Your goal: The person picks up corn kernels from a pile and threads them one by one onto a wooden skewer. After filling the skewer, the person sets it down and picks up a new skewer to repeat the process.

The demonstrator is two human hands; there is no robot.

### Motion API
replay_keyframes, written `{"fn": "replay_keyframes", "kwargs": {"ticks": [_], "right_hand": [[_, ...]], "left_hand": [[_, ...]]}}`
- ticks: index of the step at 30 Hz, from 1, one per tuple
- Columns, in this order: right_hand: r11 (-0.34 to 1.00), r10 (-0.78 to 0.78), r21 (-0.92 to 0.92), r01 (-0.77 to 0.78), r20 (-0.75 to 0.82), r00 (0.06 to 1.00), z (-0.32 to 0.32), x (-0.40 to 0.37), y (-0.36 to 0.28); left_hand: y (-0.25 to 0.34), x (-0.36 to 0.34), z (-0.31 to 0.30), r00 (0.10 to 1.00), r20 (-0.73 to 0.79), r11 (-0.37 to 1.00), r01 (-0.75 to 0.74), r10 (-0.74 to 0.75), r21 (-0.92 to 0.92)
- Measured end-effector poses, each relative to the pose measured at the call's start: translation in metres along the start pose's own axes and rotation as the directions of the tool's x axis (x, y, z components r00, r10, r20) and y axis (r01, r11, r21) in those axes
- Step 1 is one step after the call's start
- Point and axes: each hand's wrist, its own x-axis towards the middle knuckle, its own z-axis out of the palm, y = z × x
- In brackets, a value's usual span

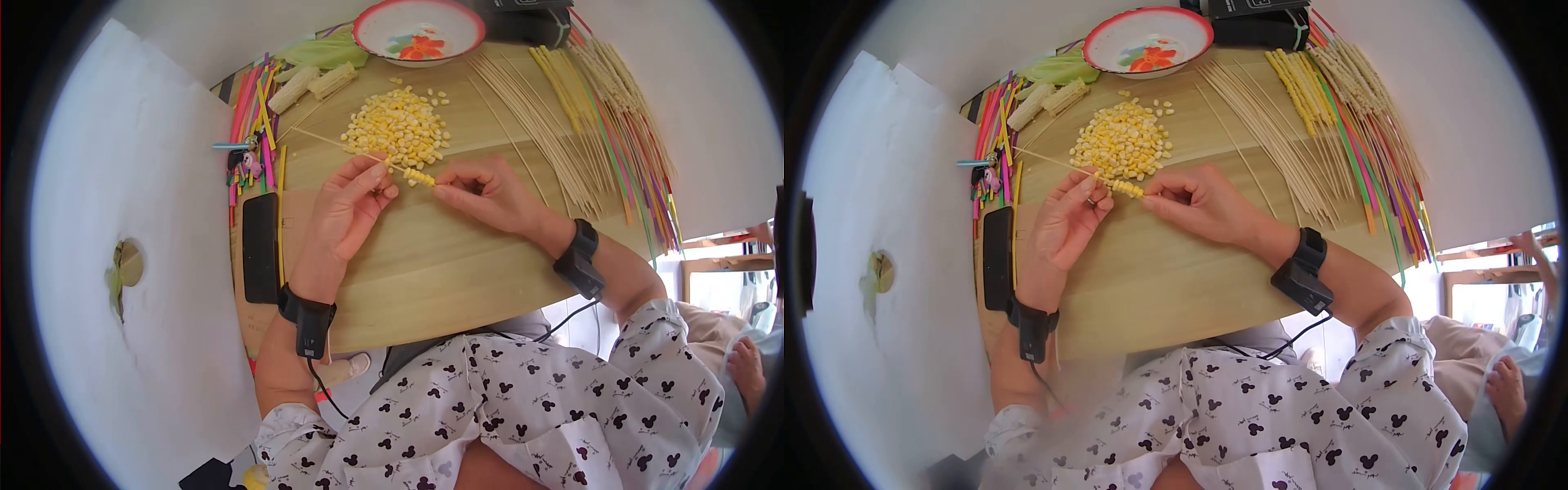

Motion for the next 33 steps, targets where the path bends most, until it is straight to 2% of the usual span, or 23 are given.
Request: {"fn": "replay_keyframes", "kwargs": {"ticks": [8, 15, 17, 18, 20, 21, 23, 24, 26, 27, 29, 33], "right_hand": [[0.997, -0.072, -0.036, 0.071, -0.013, 0.997, 0.000, 0.000, 0.006], [0.999, -0.051, 0.010, 0.051, -0.012, 0.999, 0.002, 0.002, 0.008], [0.995, 0.005, 0.102, -0.001, -0.041, 0.999, 0.003, 0.001, 0.011], [0.995, 0.006, 0.102, -0.002, -0.040, 0.999, 0.003, 0.001, 0.010], [0.987, 0.058, 0.156, -0.046, -0.077, 0.995, 0.000, 0.003, 0.009], [0.987, 0.058, 0.157, -0.045, -0.077, 0.995, -0.001, 0.004, 0.007], [0.987, 0.077, 0.147, -0.061, -0.111, 0.991, -0.003, 0.005, 0.005], [0.987, 0.077, 0.148, -0.060, -0.110, 0.991, -0.003, 0.005, 0.004], [0.988, 0.077, 0.144, -0.060, -0.119, 0.990, -0.003, 0.005, 0.003], [0.988, 0.077, 0.146, -0.060, -0.116, 0.990, -0.003, 0.005, 0.003], [0.989, 0.059, 0.141, -0.042, -0.121, 0.991, -0.001, 0.006, 0.005], [0.987, 0.059, 0.158, -0.039, -0.127, 0.990, -0.002, 0.006, 0.004]], "left_hand": [[-0.010, -0.001, 0.007, 0.999, -0.009, 0.993, 0.054, -0.053, 0.103], [-0.006, -0.002, 0.010, 0.999, 0.002, 0.989, 0.033, -0.033, 0.143], [-0.003, -0.004, 0.016, 0.996, -0.082, 0.973, 0.001, 0.018, 0.229], [-0.002, -0.004, 0.015, 0.996, -0.083, 0.974, 0.001, 0.018, 0.228], [0.004, -0.001, 0.008, 0.988, -0.069, 0.978, -0.124, 0.137, 0.166], [0.006, 0.001, 0.004, 0.988, -0.070, 0.978, -0.124, 0.137, 0.166], [0.010, 0.002, -0.003, 0.969, -0.080, 0.966, -0.222, 0.234, 0.134], [0.011, 0.002, -0.004, 0.969, -0.082, 0.966, -0.222, 0.234, 0.135], [0.012, 0.000, -0.005, 0.952, -0.038, 0.881, -0.264, 0.302, 0.394], [0.011, -0.002, 0.003, 0.952, -0.041, 0.880, -0.264, 0.303, 0.394], [0.008, -0.005, 0.024, 0.916, -0.071, 0.667, -0.232, 0.394, 0.708], [0.002, -0.002, 0.018, 0.915, -0.029, 0.603, -0.241, 0.403, 0.760]]}}
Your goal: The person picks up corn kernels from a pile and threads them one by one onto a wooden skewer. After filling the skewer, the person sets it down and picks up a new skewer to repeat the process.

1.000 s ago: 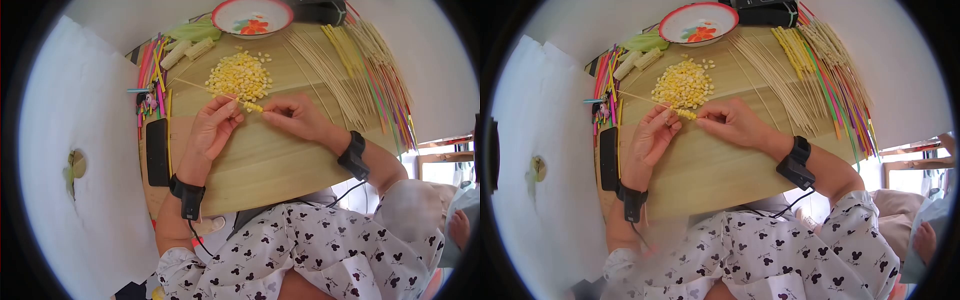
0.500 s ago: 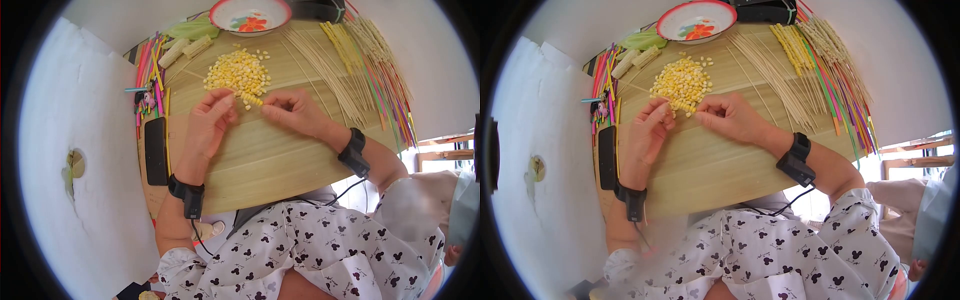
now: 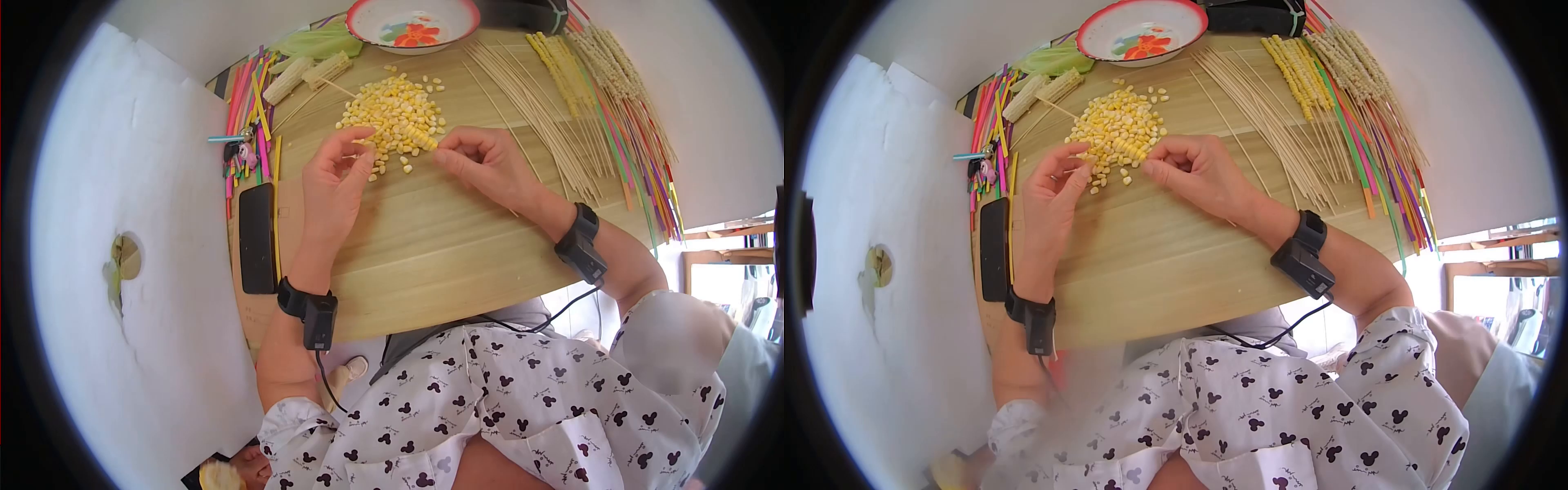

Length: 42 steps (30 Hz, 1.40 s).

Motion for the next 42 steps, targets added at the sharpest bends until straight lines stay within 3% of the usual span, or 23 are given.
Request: {"fn": "replay_keyframes", "kwargs": {"ticks": [2, 12, 14, 18, 27, 29, 42], "right_hand": [[1.000, 0.020, 0.011, -0.020, -0.009, 1.000, 0.000, 0.000, 0.000], [0.999, 0.038, 0.022, -0.038, 0.012, 0.999, 0.002, 0.000, 0.001], [0.999, 0.024, -0.038, -0.025, -0.030, 0.999, 0.003, 0.002, 0.002], [0.999, 0.043, 0.025, -0.044, 0.024, 0.999, 0.003, 0.001, -0.001], [0.999, 0.027, 0.037, -0.028, 0.034, 0.999, 0.000, 0.000, 0.001], [0.998, -0.034, 0.046, 0.033, 0.019, 0.999, 0.001, 0.001, 0.005], [0.997, -0.079, 0.013, 0.079, 0.011, 0.997, 0.001, 0.000, 0.006]], "left_hand": [[-0.007, 0.002, -0.006, 0.994, 0.049, 0.975, -0.106, 0.098, 0.194], [-0.016, -0.006, 0.011, 0.995, 0.067, 0.905, -0.093, 0.072, 0.415], [-0.012, -0.006, 0.012, 0.958, 0.209, 0.797, -0.280, 0.196, 0.535], [-0.018, -0.008, 0.016, 0.909, 0.282, 0.688, -0.417, 0.308, 0.594], [-0.019, -0.008, 0.024, 0.827, 0.361, 0.433, -0.540, 0.430, 0.722], [-0.020, -0.009, 0.025, 0.829, 0.373, 0.420, -0.539, 0.416, 0.730], [0.000, -0.006, 0.024, 0.805, 0.515, 0.245, -0.584, 0.294, 0.774]]}}
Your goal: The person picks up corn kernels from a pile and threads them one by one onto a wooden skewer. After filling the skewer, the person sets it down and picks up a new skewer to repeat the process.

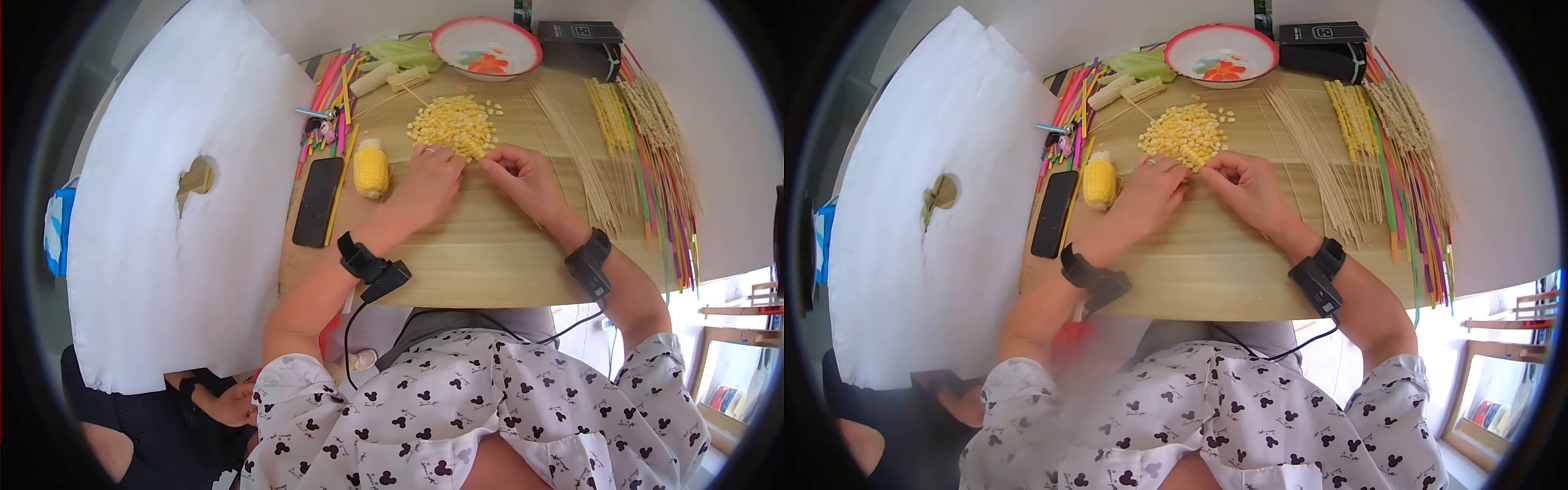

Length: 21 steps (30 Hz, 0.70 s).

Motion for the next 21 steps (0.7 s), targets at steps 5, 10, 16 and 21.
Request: {"fn": "replay_keyframes", "kwargs": {"ticks": [5, 10, 16, 21], "right_hand": [[1.000, 0.002, 0.006, -0.002, 0.010, 1.000, -0.001, 0.001, 0.004], [1.000, 0.000, -0.013, 0.000, -0.012, 1.000, -0.002, 0.002, 0.002], [1.000, 0.014, -0.019, -0.015, -0.012, 1.000, -0.004, 0.000, -0.005], [0.999, -0.008, 0.038, 0.009, -0.013, 1.000, 0.000, 0.003, 0.005]], "left_hand": [[0.000, 0.002, -0.010, 0.998, 0.066, 1.000, -0.002, 0.001, 0.023], [0.003, 0.002, -0.007, 1.000, 0.024, 1.000, -0.002, 0.001, 0.030], [0.000, 0.005, -0.009, 0.997, 0.030, 0.997, 0.068, -0.067, -0.037], [-0.004, 0.004, -0.021, 0.970, 0.023, 0.926, 0.237, -0.241, -0.294]]}}
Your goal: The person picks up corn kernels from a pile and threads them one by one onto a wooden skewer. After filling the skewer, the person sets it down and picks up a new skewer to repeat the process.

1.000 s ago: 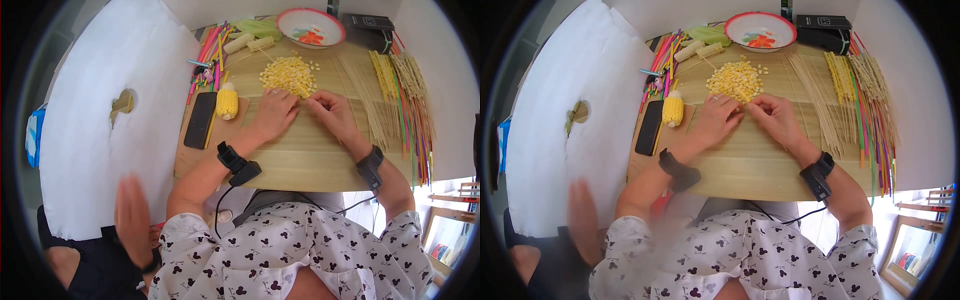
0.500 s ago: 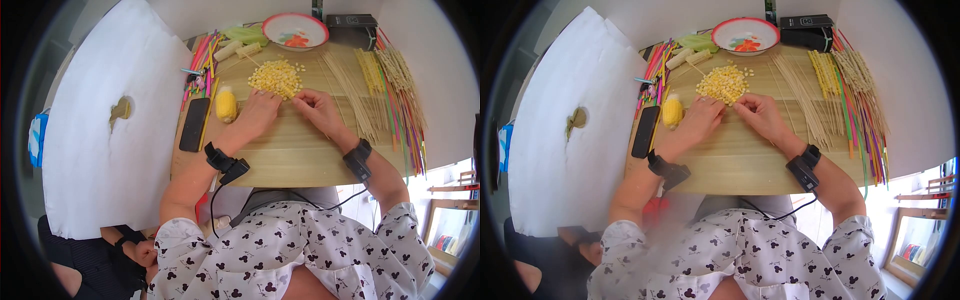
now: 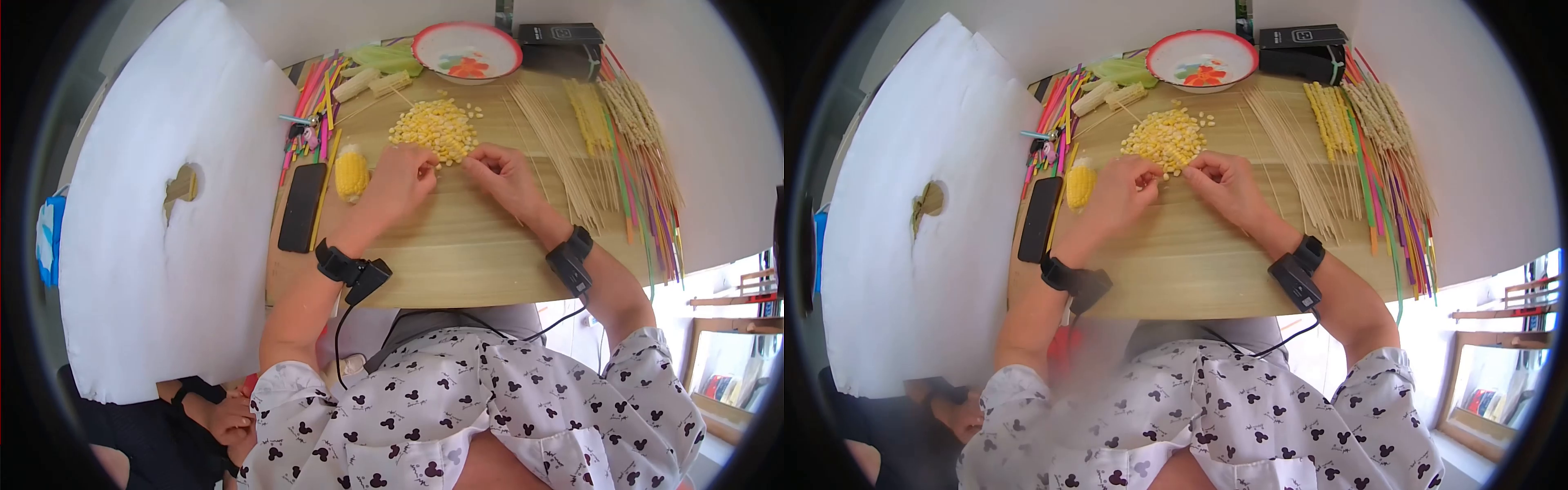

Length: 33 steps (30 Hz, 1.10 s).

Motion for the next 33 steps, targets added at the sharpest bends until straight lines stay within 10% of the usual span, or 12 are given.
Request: {"fn": "replay_keyframes", "kwargs": {"ticks": [6, 33], "right_hand": [[0.996, 0.086, -0.013, -0.086, -0.007, 0.996, 0.002, 0.001, -0.007], [0.999, 0.023, -0.022, -0.023, -0.021, 1.000, -0.002, 0.000, -0.001]], "left_hand": [[0.011, -0.004, -0.009, 0.987, -0.052, 0.948, 0.134, -0.155, -0.288], [0.048, -0.025, 0.021, 0.968, -0.086, 0.864, 0.168, -0.236, -0.475]]}}
